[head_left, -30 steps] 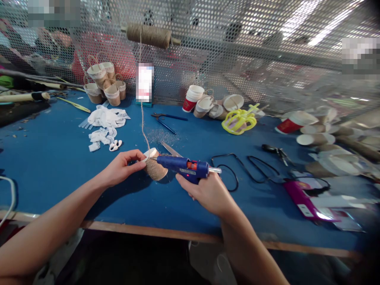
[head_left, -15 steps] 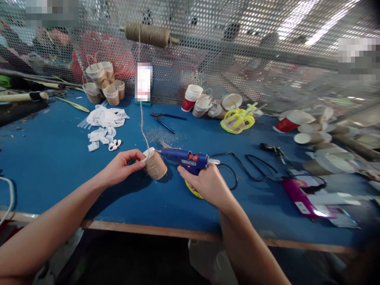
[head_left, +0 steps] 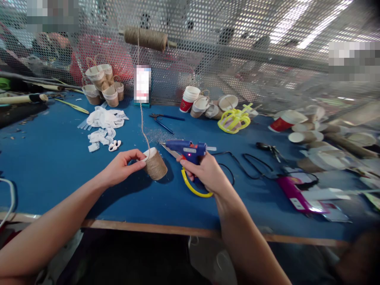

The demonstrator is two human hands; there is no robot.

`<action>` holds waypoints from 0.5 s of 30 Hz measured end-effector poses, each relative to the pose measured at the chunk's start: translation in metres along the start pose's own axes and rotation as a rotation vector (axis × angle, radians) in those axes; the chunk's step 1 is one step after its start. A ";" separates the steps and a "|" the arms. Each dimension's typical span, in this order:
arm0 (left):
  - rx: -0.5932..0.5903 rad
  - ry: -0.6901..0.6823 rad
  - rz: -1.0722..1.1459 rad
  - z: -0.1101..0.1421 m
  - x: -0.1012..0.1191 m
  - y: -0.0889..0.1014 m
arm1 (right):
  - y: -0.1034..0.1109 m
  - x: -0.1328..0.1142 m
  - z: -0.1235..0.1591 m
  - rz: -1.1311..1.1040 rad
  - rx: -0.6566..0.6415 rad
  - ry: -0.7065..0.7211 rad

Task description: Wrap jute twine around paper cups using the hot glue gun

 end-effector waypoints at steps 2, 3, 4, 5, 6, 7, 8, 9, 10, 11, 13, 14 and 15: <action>0.002 -0.010 -0.008 0.001 0.002 0.000 | 0.011 0.004 -0.004 -0.084 0.043 0.012; 0.000 -0.017 -0.011 0.001 0.003 0.000 | 0.019 0.008 -0.007 -0.102 0.082 0.006; -0.005 -0.023 -0.016 0.002 0.004 0.000 | 0.028 0.012 -0.010 -0.090 0.131 -0.005; -0.008 -0.029 -0.024 0.002 0.005 0.000 | 0.039 0.016 -0.012 -0.053 0.190 -0.018; -0.006 -0.034 -0.036 0.002 0.006 0.000 | 0.048 0.020 -0.015 -0.003 0.242 -0.032; -0.002 -0.039 -0.049 0.002 0.006 0.001 | 0.056 0.024 -0.018 0.055 0.290 -0.054; 0.004 -0.043 -0.062 0.002 0.007 0.002 | 0.062 0.029 -0.022 0.094 0.310 -0.074; 0.010 -0.047 -0.072 0.002 0.007 0.003 | 0.066 0.034 -0.027 0.127 0.319 -0.094; 0.014 -0.054 -0.078 0.002 0.008 0.003 | 0.069 0.039 -0.031 0.154 0.320 -0.117; 0.015 -0.061 -0.078 0.002 0.008 0.004 | 0.072 0.044 -0.035 0.177 0.319 -0.139; 0.009 -0.075 -0.071 0.002 0.010 0.003 | 0.078 0.053 -0.041 0.245 0.332 -0.185; 0.004 -0.080 -0.066 0.002 0.011 0.002 | 0.081 0.056 -0.042 0.287 0.344 -0.202; -0.001 -0.083 -0.060 0.002 0.012 0.002 | 0.084 0.057 -0.043 0.334 0.360 -0.210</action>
Point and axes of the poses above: each hand's wrist, its own z-axis away from the middle knuckle, its own y-axis out of the back of the hand, x = y × z, the point moved 10 cm from there along -z, towards the middle knuckle, and after that the axes turned 5 degrees about -x, right-handed, at the moved point
